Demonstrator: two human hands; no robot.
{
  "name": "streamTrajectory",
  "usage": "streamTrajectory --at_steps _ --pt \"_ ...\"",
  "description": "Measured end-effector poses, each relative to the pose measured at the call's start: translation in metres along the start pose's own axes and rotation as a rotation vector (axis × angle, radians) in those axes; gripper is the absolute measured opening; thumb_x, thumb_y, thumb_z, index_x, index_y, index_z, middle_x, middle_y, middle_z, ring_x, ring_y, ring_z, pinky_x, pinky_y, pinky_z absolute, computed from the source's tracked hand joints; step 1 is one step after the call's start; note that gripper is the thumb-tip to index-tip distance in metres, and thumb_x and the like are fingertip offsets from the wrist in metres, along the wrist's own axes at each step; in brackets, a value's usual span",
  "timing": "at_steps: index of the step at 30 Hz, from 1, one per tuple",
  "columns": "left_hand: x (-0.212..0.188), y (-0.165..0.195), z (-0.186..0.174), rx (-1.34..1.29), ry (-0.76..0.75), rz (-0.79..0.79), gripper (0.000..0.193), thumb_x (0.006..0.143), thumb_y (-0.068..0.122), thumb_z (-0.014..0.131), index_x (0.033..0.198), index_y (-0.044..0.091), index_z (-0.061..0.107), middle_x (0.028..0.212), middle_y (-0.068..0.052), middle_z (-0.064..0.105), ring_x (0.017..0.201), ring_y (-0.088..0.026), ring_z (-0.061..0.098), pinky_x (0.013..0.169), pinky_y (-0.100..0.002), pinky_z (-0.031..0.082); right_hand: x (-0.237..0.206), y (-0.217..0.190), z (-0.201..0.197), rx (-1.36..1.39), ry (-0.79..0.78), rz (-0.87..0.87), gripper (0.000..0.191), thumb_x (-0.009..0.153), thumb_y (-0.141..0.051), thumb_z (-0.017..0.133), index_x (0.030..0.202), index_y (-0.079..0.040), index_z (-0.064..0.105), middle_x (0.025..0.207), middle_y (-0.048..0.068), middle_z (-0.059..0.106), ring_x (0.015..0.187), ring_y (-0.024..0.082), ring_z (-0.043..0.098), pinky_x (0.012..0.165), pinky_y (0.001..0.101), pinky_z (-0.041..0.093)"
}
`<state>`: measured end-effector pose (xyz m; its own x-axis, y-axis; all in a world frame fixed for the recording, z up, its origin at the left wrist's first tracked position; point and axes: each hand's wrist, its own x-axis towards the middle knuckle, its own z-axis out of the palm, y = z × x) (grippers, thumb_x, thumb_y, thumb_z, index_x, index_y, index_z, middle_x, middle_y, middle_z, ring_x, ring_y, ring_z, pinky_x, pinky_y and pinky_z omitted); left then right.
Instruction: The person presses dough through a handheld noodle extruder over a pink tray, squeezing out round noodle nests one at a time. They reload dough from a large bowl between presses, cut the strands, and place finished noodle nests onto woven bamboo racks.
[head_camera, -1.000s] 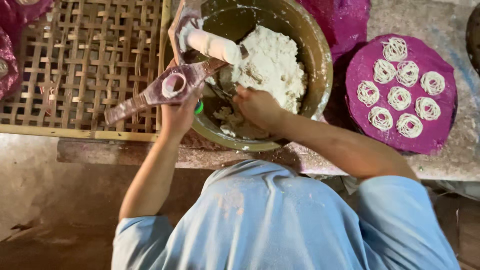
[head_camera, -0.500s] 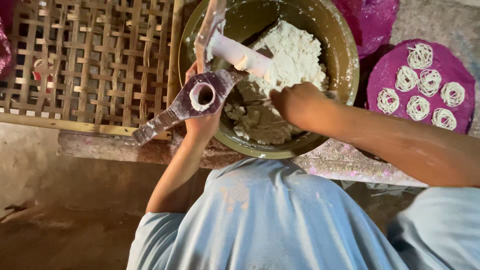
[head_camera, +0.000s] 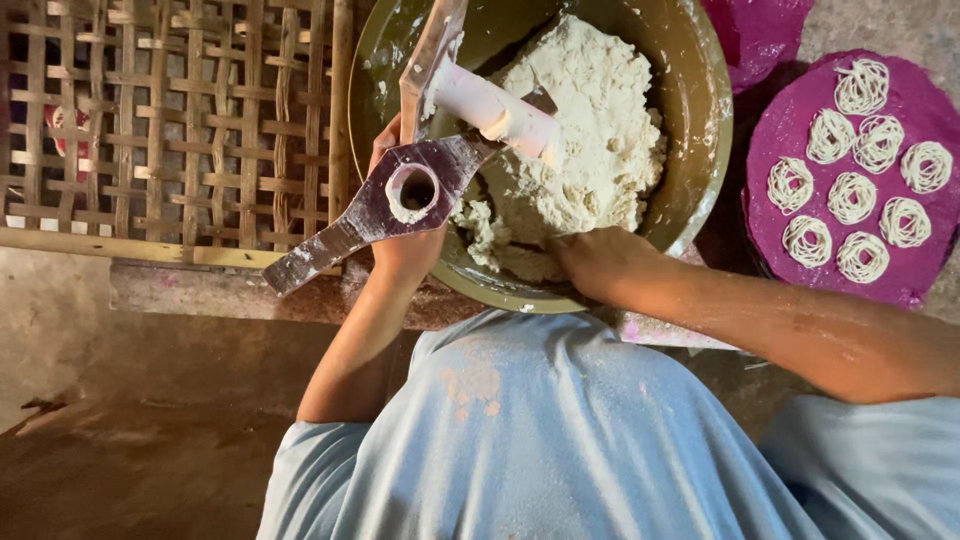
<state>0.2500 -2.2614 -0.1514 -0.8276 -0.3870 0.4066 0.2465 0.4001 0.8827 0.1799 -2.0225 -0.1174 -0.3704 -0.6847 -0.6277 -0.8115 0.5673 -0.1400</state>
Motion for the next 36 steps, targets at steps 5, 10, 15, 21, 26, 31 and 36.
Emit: streamTrajectory --at_steps 5,10,15,21,26,31,36 --pt "-0.004 -0.009 0.005 -0.061 -0.025 -0.068 0.067 0.097 0.001 0.071 0.158 0.006 0.044 0.142 -0.011 0.053 0.117 -0.018 0.064 0.107 -0.032 0.052 -0.017 -0.006 -0.011 0.142 -0.062 -0.011 0.065 0.091 -0.007 0.051 0.154 -0.017 0.041 0.089 0.021 0.073 0.079 0.037 0.074 0.072 0.0469 0.059" --pt "0.012 -0.009 -0.001 0.062 -0.011 0.141 0.042 0.102 0.003 0.078 0.138 0.010 0.059 0.140 -0.011 0.059 0.122 -0.018 0.065 0.110 -0.033 0.055 -0.057 -0.007 -0.037 0.165 -0.104 0.097 0.078 0.087 0.002 0.054 0.158 -0.025 0.038 0.085 0.020 0.072 0.066 0.031 0.074 0.064 0.0430 0.061" --pt "0.046 0.028 -0.020 0.544 -0.091 0.163 0.054 0.097 0.016 0.080 0.143 0.003 0.056 0.138 -0.016 0.062 0.119 -0.025 0.064 0.093 -0.039 0.055 -0.121 0.018 -0.077 0.261 0.426 0.027 0.040 0.096 -0.024 0.060 0.136 -0.020 0.062 0.081 0.013 0.074 0.063 0.031 0.068 0.057 0.0438 0.054" --pt "0.057 0.086 0.009 0.747 -0.615 -0.070 0.076 0.080 0.033 0.082 0.145 0.015 0.047 0.131 -0.008 0.060 0.105 -0.025 0.066 0.081 -0.038 0.058 -0.142 0.040 -0.124 0.087 0.405 0.116 0.025 0.098 -0.034 0.061 0.115 -0.020 0.072 0.082 0.006 0.076 0.070 0.024 0.070 0.062 0.0411 0.055" --pt "0.049 0.073 0.037 0.653 -0.517 0.329 0.070 0.079 0.028 0.082 0.141 0.015 0.052 0.130 -0.008 0.064 0.109 -0.027 0.067 0.087 -0.039 0.058 -0.105 0.008 -0.127 -0.311 0.564 -0.032 0.015 0.080 -0.014 0.063 0.093 -0.016 0.070 0.084 0.006 0.071 0.082 0.028 0.072 0.068 0.0437 0.057" --pt "0.035 0.041 0.038 0.469 -0.437 0.168 0.064 0.079 0.023 0.082 0.137 0.015 0.057 0.129 -0.008 0.067 0.114 -0.030 0.068 0.093 -0.039 0.057 -0.100 -0.012 -0.118 -0.476 0.637 -0.090 0.015 0.084 -0.014 0.063 0.097 -0.010 0.069 0.088 0.010 0.072 0.083 0.029 0.073 0.071 0.0412 0.058" --pt "0.059 0.031 0.024 0.653 -0.196 0.404 0.065 0.078 0.022 0.083 0.137 0.014 0.057 0.136 -0.012 0.066 0.119 -0.036 0.065 0.096 -0.041 0.056 -0.139 0.009 -0.129 -0.146 0.847 0.136 0.015 0.094 -0.017 0.061 0.104 -0.008 0.069 0.085 0.011 0.072 0.072 0.031 0.072 0.057 0.0434 0.055"
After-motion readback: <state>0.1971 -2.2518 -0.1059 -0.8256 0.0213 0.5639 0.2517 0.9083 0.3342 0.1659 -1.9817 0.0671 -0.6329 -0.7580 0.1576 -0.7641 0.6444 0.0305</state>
